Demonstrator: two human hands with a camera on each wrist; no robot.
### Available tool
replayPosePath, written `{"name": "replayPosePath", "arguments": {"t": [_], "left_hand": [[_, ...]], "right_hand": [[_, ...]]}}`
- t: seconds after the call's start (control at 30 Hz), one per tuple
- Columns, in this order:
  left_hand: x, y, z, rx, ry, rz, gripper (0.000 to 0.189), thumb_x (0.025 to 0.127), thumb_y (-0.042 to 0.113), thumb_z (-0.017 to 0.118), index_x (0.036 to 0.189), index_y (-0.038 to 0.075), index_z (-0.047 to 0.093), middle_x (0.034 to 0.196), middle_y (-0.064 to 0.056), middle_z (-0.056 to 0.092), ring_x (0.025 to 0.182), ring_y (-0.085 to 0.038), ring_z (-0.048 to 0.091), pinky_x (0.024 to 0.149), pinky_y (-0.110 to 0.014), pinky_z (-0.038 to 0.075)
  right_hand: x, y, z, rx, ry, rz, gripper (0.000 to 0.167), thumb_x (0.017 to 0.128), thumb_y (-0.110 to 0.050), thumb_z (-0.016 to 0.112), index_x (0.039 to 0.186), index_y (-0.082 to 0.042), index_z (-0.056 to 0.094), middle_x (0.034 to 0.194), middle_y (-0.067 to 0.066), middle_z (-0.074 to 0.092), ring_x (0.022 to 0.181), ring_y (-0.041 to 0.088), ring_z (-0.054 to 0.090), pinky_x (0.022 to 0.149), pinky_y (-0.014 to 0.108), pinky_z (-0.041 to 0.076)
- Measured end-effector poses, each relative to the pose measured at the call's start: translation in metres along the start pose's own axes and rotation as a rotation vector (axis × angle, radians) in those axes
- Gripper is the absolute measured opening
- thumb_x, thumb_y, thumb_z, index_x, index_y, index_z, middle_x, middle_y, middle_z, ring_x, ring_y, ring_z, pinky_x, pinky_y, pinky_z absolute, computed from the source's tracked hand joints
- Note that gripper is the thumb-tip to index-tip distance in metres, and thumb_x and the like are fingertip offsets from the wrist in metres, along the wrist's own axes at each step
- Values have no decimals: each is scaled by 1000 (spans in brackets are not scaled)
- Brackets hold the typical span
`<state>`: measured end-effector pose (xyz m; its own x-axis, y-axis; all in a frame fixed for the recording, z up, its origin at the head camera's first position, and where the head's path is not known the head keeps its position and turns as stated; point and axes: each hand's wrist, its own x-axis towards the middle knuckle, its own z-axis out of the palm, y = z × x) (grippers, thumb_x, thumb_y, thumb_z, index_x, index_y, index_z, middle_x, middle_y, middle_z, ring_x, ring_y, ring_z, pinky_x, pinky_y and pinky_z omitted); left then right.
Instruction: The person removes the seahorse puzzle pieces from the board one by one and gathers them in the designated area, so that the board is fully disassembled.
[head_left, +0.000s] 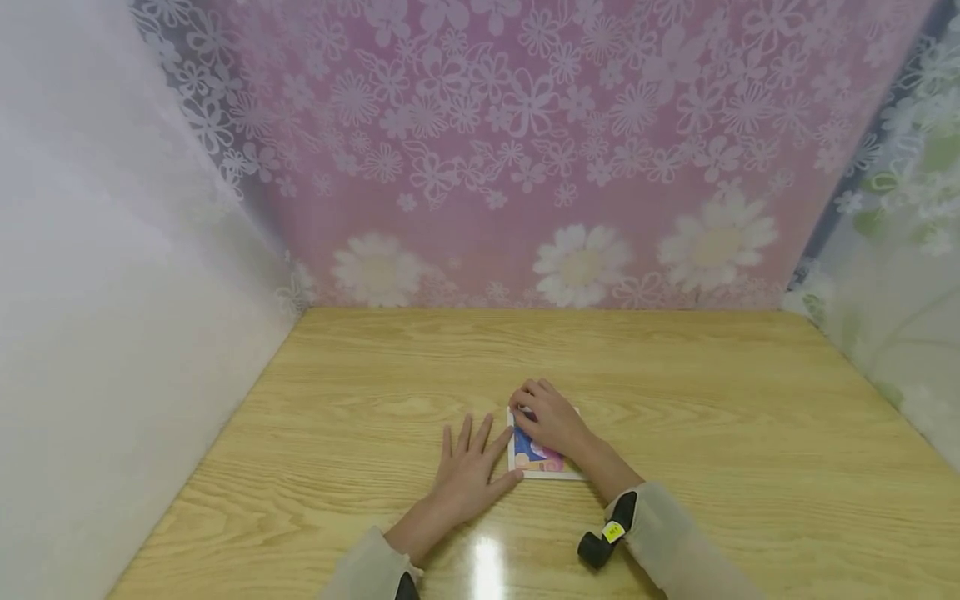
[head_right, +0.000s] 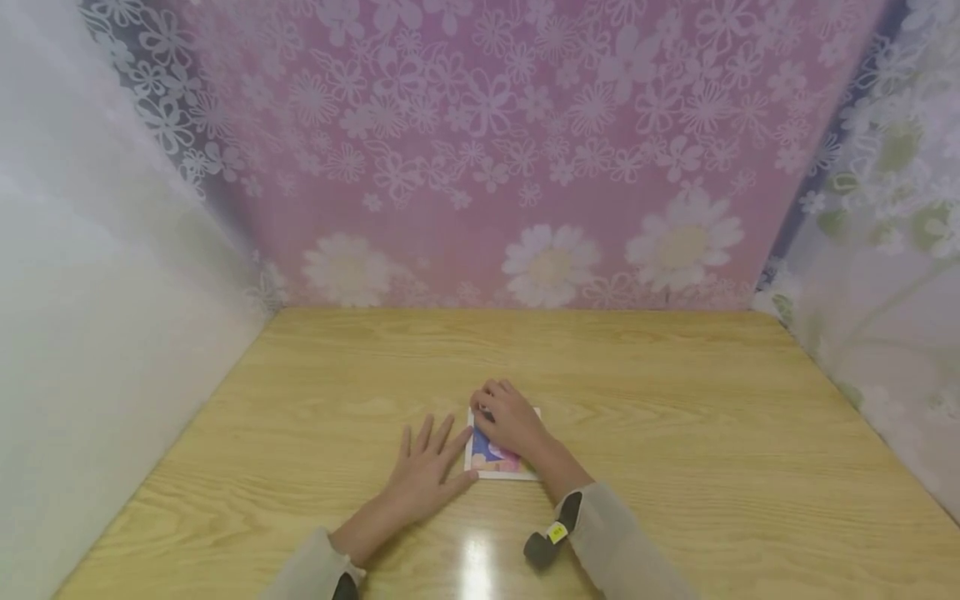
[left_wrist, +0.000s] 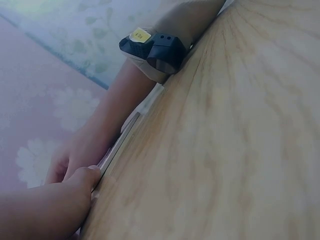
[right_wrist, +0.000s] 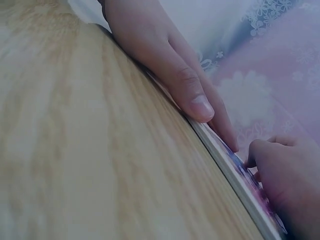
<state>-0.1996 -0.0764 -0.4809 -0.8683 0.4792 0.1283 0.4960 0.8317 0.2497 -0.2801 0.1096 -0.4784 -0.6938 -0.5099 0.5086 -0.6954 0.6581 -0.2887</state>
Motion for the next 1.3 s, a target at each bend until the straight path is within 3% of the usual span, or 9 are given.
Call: {"name": "replayPosePath", "arguments": {"t": [0.2, 0.6, 0.87, 1.3], "left_hand": [[1, 0, -1, 10, -10, -1, 70, 90, 65, 25, 146, 24, 28, 149, -14, 16, 134, -41, 4, 100, -62, -1], [0, 0, -5, 9, 2, 9, 68, 91, 63, 29, 145, 22, 31, 149, -16, 18, 134, -42, 7, 100, -63, 0], [-1, 1, -4, 3, 0, 17, 69, 91, 63, 28, 145, 21, 31, 149, -16, 18, 134, -41, 6, 100, -63, 0], [0, 1, -4, -4, -11, -1, 68, 91, 64, 28, 145, 23, 30, 149, -15, 17, 134, -41, 4, 101, -62, -1]], "right_hand": [[1, 0, -1, 25, -2, -11, 10, 91, -19, 56, 85, -13, 62, 87, -4, 52, 78, 13, 43, 65, 29, 42], [4, 1, -2, 60, -56, 57, 5, 88, -13, 59, 84, -17, 60, 88, -7, 51, 80, 12, 43, 68, 29, 41], [0, 2, -7, 110, -37, 97, 14, 86, -4, 57, 85, -15, 65, 88, -7, 57, 80, 11, 45, 70, 31, 43], [0, 4, -4, 55, 16, 0, 9, 79, -6, 64, 82, -14, 66, 88, -5, 58, 79, 12, 47, 71, 31, 45]]}}
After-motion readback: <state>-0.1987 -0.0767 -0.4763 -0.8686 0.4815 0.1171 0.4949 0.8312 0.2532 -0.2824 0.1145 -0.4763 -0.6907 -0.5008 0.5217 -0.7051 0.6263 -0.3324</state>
